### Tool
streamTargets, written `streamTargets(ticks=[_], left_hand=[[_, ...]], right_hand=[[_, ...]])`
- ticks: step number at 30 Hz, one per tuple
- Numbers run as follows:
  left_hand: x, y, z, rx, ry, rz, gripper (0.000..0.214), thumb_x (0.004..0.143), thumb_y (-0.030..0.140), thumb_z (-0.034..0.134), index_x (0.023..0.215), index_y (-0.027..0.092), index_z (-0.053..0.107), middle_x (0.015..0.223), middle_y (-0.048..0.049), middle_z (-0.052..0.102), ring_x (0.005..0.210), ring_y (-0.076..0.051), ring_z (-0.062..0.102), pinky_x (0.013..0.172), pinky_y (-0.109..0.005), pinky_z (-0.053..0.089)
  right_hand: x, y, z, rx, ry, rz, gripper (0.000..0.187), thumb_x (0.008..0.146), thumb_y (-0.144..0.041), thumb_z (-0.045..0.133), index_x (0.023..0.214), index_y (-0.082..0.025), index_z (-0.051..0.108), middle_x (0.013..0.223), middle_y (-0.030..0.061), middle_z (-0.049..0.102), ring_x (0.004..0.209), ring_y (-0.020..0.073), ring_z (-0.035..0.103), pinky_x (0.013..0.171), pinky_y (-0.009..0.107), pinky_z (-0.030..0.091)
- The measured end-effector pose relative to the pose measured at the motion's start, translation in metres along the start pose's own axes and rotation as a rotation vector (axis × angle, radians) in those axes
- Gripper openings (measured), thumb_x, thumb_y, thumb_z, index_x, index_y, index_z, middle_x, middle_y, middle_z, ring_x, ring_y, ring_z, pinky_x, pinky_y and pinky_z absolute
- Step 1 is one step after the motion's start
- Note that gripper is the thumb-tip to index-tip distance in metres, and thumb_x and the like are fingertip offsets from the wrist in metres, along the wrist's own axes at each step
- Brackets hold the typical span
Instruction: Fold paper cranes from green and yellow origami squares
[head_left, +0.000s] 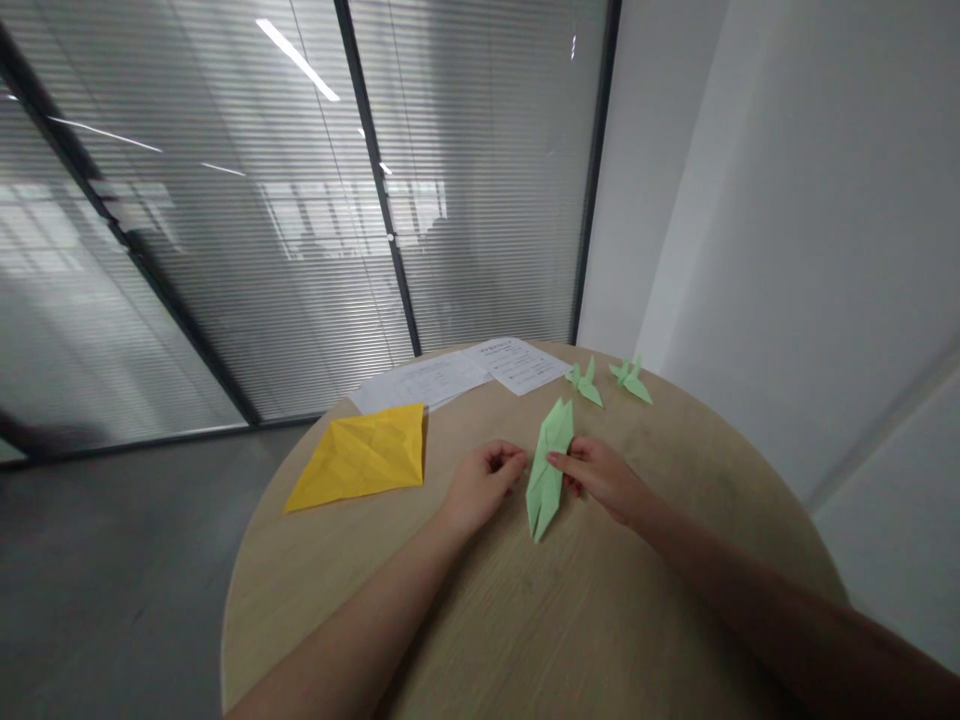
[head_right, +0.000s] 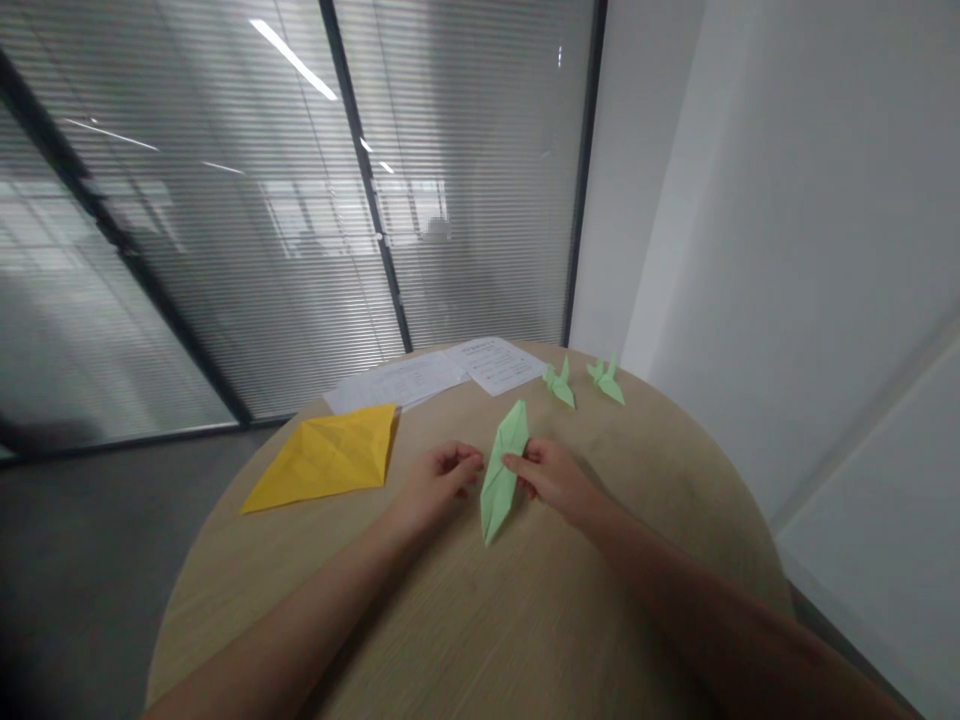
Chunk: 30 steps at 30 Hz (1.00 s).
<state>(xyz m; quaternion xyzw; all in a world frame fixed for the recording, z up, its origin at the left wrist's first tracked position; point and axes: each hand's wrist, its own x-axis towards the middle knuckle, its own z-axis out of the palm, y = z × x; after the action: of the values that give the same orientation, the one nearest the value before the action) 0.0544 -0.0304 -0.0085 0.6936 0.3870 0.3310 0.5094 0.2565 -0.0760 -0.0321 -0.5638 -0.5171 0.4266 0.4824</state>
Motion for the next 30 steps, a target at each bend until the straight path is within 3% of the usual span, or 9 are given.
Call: streamTargets(ticks=[3,7,10,13,20,26,30], left_hand=[[-0.002,0.001,0.002,-0.006,-0.070,0.009,0.028,0.082,0.043,0.069,0.090,0.016,0.071,0.075,-0.0016,0.067,0.063,-0.015,0.059,0.059,-0.026,0.048],[-0.002,-0.002,0.003,0.038,-0.046,0.016,0.023,0.083,0.036,0.069,0.071,0.017,0.064,0.063,0.0016,0.059,0.056,-0.012,0.054,0.055,-0.024,0.044],[0.001,-0.005,0.002,-0.008,0.004,-0.001,0.022,0.083,0.033,0.068,0.068,0.018,0.061,0.060,0.0030,0.057,0.054,-0.012,0.053,0.055,-0.025,0.046],[0.003,-0.006,0.000,-0.038,0.076,-0.018,0.021,0.082,0.032,0.069,0.070,0.017,0.060,0.061,0.0031,0.057,0.053,-0.012,0.054,0.055,-0.025,0.047],[0.003,-0.005,-0.003,-0.047,0.103,0.000,0.023,0.080,0.035,0.073,0.070,0.018,0.061,0.061,0.0033,0.057,0.054,-0.013,0.054,0.054,-0.025,0.047],[0.005,-0.009,-0.001,0.013,0.092,0.095,0.017,0.078,0.030,0.070,0.068,0.017,0.064,0.068,-0.0003,0.063,0.061,-0.013,0.056,0.061,-0.026,0.044],[0.006,-0.010,0.001,-0.001,0.051,0.088,0.019,0.076,0.032,0.071,0.067,0.018,0.063,0.063,0.0013,0.060,0.058,-0.013,0.053,0.059,-0.026,0.041]], right_hand=[[-0.004,0.000,0.007,0.011,-0.046,0.001,0.040,0.074,-0.057,0.076,0.076,-0.018,0.063,0.059,-0.0016,0.058,0.049,0.0107,0.051,0.044,0.023,0.034],[-0.006,-0.001,0.011,0.029,-0.068,-0.005,0.041,0.077,-0.057,0.075,0.075,-0.019,0.061,0.059,-0.0022,0.058,0.045,0.0096,0.050,0.041,0.022,0.036],[-0.005,0.000,0.012,0.124,-0.096,-0.039,0.041,0.079,-0.056,0.074,0.094,-0.020,0.062,0.065,-0.0033,0.062,0.045,0.0101,0.052,0.039,0.022,0.039],[-0.003,0.003,0.012,0.187,-0.028,-0.066,0.055,0.075,-0.054,0.080,0.112,-0.023,0.055,0.071,-0.0056,0.064,0.044,0.0103,0.053,0.038,0.021,0.042],[-0.002,0.006,0.009,0.149,-0.071,-0.115,0.043,0.076,-0.055,0.080,0.090,-0.020,0.059,0.068,-0.0035,0.065,0.046,0.0094,0.057,0.043,0.021,0.044],[-0.003,0.004,0.010,0.145,-0.069,-0.129,0.036,0.073,-0.048,0.083,0.087,-0.020,0.065,0.069,-0.0023,0.065,0.053,0.0102,0.058,0.048,0.022,0.047],[-0.003,0.003,0.010,0.131,-0.057,-0.140,0.036,0.070,-0.047,0.085,0.086,-0.021,0.064,0.068,-0.0027,0.064,0.052,0.0104,0.056,0.046,0.022,0.045]])
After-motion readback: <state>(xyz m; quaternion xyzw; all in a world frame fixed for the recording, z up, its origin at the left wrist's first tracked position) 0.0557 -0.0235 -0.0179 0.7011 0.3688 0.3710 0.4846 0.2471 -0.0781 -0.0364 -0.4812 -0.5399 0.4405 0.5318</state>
